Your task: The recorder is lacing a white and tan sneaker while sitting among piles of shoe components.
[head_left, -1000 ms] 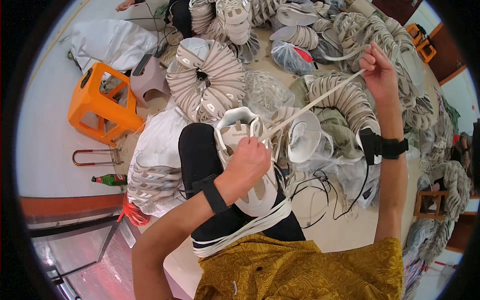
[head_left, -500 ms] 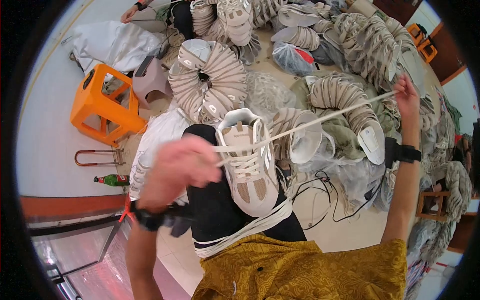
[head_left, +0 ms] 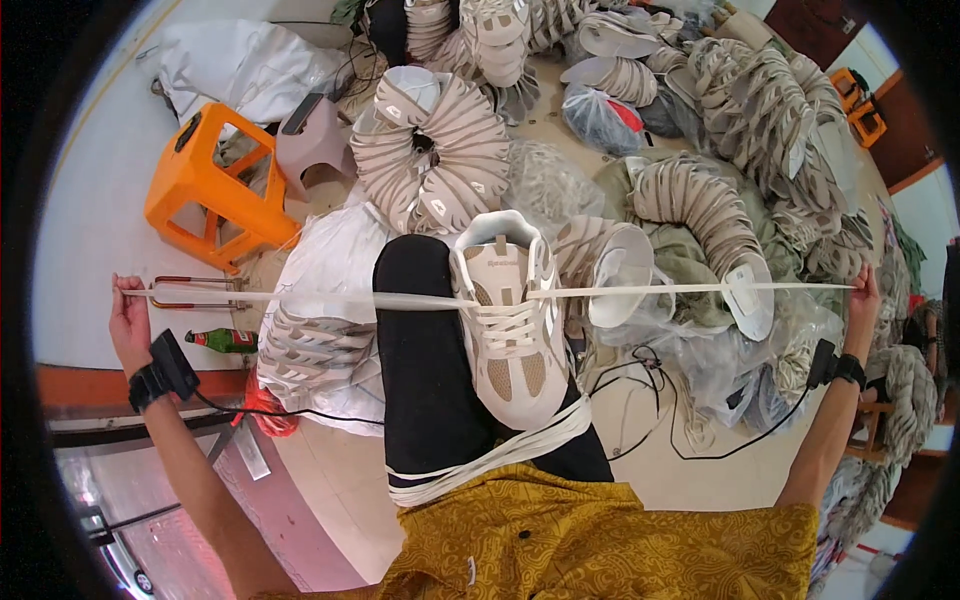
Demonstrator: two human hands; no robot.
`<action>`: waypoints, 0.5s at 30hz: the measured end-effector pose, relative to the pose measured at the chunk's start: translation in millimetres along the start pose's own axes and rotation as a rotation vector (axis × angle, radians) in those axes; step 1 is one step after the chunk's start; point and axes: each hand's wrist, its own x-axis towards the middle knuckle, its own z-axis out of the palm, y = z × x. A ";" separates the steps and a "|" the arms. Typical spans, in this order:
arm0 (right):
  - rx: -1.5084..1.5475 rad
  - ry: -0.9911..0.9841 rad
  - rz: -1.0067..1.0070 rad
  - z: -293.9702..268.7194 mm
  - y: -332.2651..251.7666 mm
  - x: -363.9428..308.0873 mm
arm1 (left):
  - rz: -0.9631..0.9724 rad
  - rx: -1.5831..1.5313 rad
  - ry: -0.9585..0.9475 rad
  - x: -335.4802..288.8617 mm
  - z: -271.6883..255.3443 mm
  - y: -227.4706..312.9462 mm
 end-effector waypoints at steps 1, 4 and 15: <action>-0.053 0.080 -0.032 7.0 4.7 -1.8 | 0.042 0.221 0.127 12.7 -26.5 7.6; -0.206 0.149 -0.077 55.4 28.0 -16.4 | 0.084 0.538 0.051 26.6 -106.7 23.6; -0.680 -1.065 -0.221 374.7 238.1 -221.8 | 0.107 0.510 0.694 30.7 -130.9 95.7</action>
